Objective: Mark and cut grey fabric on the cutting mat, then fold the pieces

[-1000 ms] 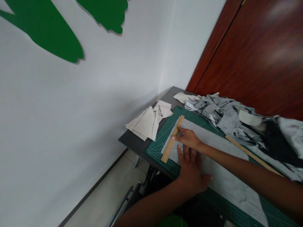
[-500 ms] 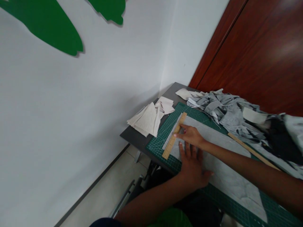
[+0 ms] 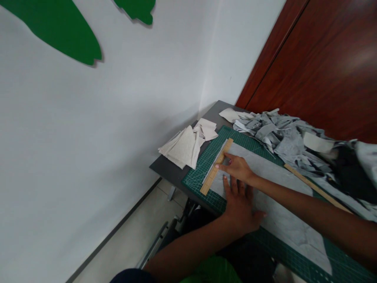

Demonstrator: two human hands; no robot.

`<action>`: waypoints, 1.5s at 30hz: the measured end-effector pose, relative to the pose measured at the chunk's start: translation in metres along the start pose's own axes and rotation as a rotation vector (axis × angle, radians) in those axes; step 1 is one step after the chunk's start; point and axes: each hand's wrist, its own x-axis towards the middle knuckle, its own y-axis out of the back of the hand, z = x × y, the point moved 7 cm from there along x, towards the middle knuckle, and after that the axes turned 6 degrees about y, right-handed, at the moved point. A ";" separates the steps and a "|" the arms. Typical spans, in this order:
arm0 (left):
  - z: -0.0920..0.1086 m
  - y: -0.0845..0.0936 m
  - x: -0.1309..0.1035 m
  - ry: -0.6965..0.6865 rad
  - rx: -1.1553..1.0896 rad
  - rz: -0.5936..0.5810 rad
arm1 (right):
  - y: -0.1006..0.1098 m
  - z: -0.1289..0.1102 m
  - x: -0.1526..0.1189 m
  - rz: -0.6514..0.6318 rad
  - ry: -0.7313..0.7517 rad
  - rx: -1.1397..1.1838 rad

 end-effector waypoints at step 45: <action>0.000 0.000 0.002 0.010 -0.005 -0.050 | -0.003 -0.002 0.000 -0.013 -0.010 -0.054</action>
